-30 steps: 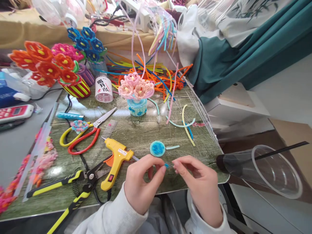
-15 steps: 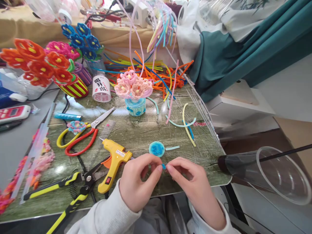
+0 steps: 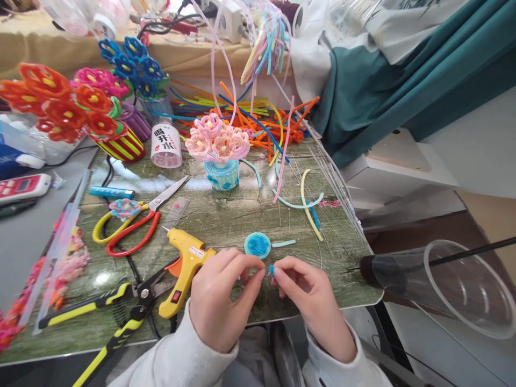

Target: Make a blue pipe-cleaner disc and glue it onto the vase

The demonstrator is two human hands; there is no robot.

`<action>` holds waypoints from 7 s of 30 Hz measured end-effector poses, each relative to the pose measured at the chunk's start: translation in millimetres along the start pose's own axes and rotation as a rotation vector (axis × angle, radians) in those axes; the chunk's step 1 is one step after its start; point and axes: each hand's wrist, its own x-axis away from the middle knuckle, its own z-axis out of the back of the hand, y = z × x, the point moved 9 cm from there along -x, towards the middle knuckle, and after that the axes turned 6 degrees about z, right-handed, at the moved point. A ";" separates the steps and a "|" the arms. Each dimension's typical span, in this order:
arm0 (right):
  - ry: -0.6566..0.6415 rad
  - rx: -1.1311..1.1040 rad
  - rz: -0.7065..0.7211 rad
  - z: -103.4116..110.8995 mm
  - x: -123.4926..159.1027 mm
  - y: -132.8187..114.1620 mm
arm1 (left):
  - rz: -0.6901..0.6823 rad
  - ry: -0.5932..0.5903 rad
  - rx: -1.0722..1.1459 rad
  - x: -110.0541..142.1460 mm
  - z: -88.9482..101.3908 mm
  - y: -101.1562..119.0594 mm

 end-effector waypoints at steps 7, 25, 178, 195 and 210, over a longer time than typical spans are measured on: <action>0.014 0.120 0.085 4.3 0.2 1.7 | -0.036 -0.022 -0.051 3.4 -9.7 4.3; 0.148 0.249 0.123 26.1 -3.2 0.1 | 0.208 -0.117 0.184 -7.1 -21.9 -16.3; -0.062 0.011 0.016 -66.8 9.6 -22.0 | -0.447 0.166 -0.315 41.3 66.0 3.5; -0.095 -0.068 -0.048 -85.8 6.3 2.3 | -0.088 0.163 -0.512 55.9 93.9 -45.2; -0.181 0.362 0.713 -187.8 61.7 -59.0 | 0.211 -0.139 -1.053 117.5 113.8 -124.1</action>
